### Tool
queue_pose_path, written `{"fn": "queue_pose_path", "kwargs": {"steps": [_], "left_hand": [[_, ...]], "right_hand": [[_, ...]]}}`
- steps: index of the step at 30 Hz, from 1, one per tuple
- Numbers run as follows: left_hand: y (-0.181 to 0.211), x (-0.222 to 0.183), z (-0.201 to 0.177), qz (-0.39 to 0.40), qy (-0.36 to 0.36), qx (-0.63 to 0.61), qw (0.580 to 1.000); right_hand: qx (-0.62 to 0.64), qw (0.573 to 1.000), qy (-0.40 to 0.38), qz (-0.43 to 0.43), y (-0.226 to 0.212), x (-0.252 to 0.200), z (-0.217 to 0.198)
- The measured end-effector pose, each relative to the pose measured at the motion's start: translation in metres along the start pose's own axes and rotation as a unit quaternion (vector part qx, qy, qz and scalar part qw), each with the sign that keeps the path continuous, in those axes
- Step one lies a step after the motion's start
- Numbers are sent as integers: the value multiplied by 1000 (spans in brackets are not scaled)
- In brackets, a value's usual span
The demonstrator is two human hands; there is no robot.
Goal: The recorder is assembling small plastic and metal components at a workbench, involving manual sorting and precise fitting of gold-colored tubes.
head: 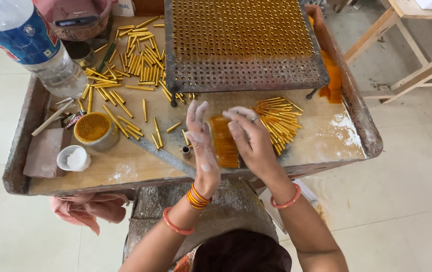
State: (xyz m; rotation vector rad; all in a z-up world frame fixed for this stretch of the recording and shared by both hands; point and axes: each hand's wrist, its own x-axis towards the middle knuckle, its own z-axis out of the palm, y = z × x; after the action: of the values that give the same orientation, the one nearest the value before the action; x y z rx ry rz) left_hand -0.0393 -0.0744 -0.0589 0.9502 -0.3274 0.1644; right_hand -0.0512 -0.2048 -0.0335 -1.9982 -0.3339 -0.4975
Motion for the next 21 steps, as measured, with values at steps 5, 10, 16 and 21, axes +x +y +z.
{"fn": "queue_pose_path", "kwargs": {"steps": [5,10,16,21], "left_hand": [[5,-9,-2,-7,-2,21,1000],[-1,-3,-3,-4,6,29,1000],[-5,0,-3,-27,-16,3,1000],[58,-21,-1,-32,-38,42,998]], "right_hand": [[-224,972,-46,-56,-7,16,-7],[-315,941,-74,-102,-7,25,-7],[-278,953,-56,-108,-2,21,-7],[-266,957,-36,-109,-5,17,-11]]}}
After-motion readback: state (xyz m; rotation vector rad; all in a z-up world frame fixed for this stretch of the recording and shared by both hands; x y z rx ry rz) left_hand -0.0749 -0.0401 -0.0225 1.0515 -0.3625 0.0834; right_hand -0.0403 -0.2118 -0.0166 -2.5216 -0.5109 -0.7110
